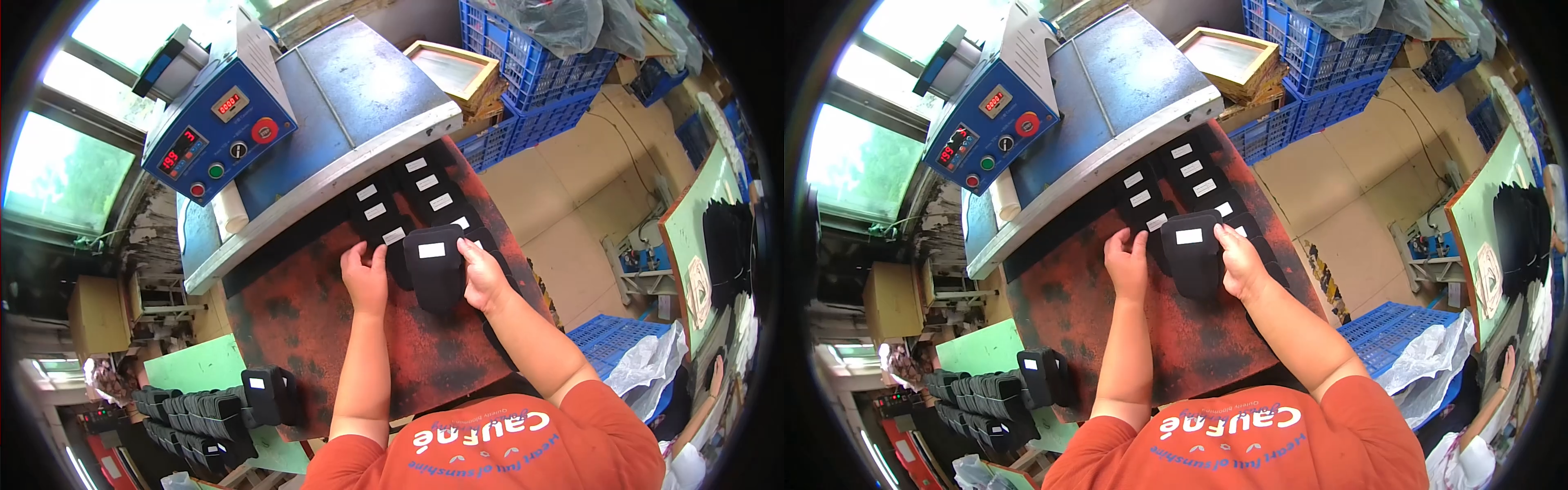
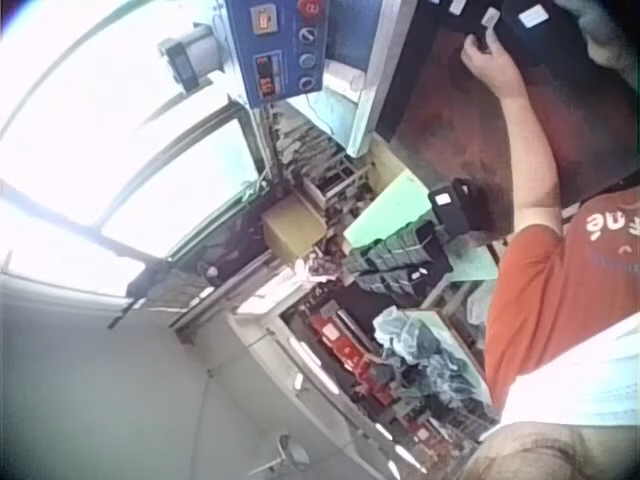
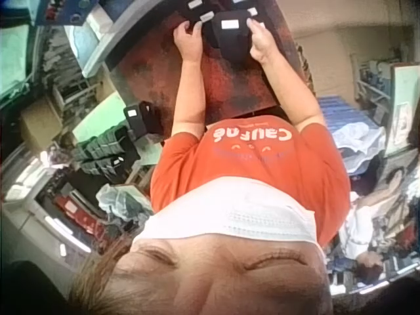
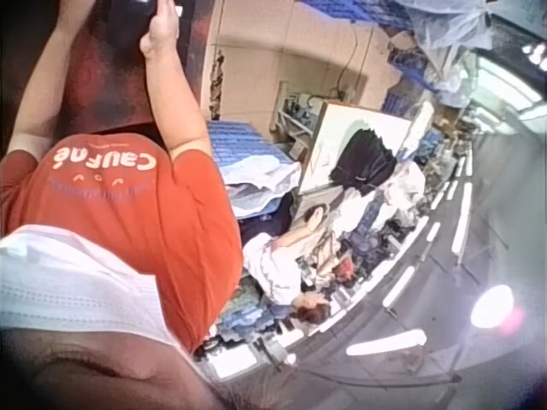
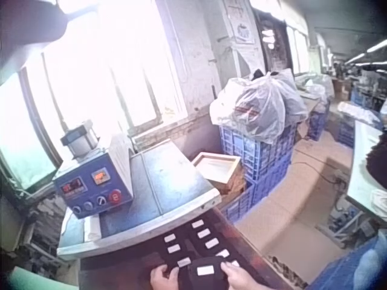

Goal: The worker is arranging and sorting black shoe components into organized stacks on a work surface in a manufacturing facility.

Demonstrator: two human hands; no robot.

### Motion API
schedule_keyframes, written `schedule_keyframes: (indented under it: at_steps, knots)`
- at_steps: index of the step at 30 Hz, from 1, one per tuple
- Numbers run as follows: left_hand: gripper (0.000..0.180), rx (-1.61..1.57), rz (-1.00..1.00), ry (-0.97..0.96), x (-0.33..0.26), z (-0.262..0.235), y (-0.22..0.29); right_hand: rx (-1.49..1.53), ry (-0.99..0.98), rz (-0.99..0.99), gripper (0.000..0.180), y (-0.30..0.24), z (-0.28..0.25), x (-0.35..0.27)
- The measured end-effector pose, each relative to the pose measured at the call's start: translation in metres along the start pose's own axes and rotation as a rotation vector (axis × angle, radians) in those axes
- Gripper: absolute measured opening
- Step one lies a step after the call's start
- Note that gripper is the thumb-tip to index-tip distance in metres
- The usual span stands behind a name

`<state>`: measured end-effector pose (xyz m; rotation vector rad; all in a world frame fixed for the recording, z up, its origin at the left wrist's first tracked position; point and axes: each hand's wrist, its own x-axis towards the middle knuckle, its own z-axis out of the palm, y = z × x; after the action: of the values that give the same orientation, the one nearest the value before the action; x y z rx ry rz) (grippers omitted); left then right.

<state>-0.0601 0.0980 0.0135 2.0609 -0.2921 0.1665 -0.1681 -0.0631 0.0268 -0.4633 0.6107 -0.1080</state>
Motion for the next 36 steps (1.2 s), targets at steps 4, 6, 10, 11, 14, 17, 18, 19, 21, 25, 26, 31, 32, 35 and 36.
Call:
schedule_keyframes:
  at_steps: [4,6,10,11,14,17,18,19,21,25,26,31,32,35,36]
  knots:
    - [0.035,0.157,-0.169,-0.063,-0.005,-0.004,0.009,0.002,-0.007,-0.012,0.030,0.001,0.004,-0.010]
    - [0.034,0.127,-0.196,-0.061,-0.003,-0.002,0.010,-0.018,-0.005,-0.005,0.032,0.000,0.004,-0.014]
    - [0.030,0.041,-0.211,-0.049,0.000,-0.002,0.001,-0.020,-0.036,0.012,0.034,0.002,-0.001,-0.019]
    - [0.028,0.077,-0.216,-0.081,0.000,-0.002,-0.002,-0.022,-0.037,0.015,0.035,0.002,-0.002,-0.019]
    - [0.022,0.123,-0.197,-0.113,0.001,0.000,-0.003,0.021,-0.033,0.027,0.029,0.000,-0.002,-0.023]
    - [0.018,0.141,-0.141,-0.108,0.002,0.001,-0.006,0.027,-0.037,0.021,0.029,-0.001,-0.005,-0.023]
    - [0.017,0.150,-0.111,-0.103,0.002,0.002,-0.010,0.028,-0.036,0.019,0.029,-0.002,-0.005,-0.023]
    - [0.017,0.151,-0.110,-0.100,0.004,0.002,-0.018,0.033,-0.044,0.022,0.029,-0.002,-0.004,-0.024]
    - [0.014,-0.023,-0.188,-0.061,0.008,-0.001,-0.036,0.037,-0.055,0.028,0.030,-0.003,0.000,-0.025]
    - [0.014,0.026,-0.167,-0.119,0.013,-0.003,-0.029,0.025,-0.063,0.028,0.027,0.000,-0.002,-0.023]
    - [0.016,0.114,-0.089,-0.112,0.011,-0.006,-0.015,0.004,-0.051,0.013,0.026,0.001,-0.003,-0.022]
    - [0.018,-0.388,-0.419,-0.292,-0.011,-0.016,0.016,-0.081,-0.016,-0.003,0.026,0.003,0.015,-0.029]
    - [0.014,-0.458,-0.475,-0.411,-0.016,-0.023,0.025,-0.093,-0.004,-0.031,0.025,0.004,0.017,-0.028]
    - [0.012,-0.461,-0.389,-0.299,-0.020,-0.030,0.022,-0.012,0.032,-0.082,0.023,0.005,0.018,-0.022]
    - [0.011,-0.484,-0.420,-0.302,-0.016,-0.032,0.021,-0.004,0.033,-0.096,0.023,0.003,0.016,-0.022]
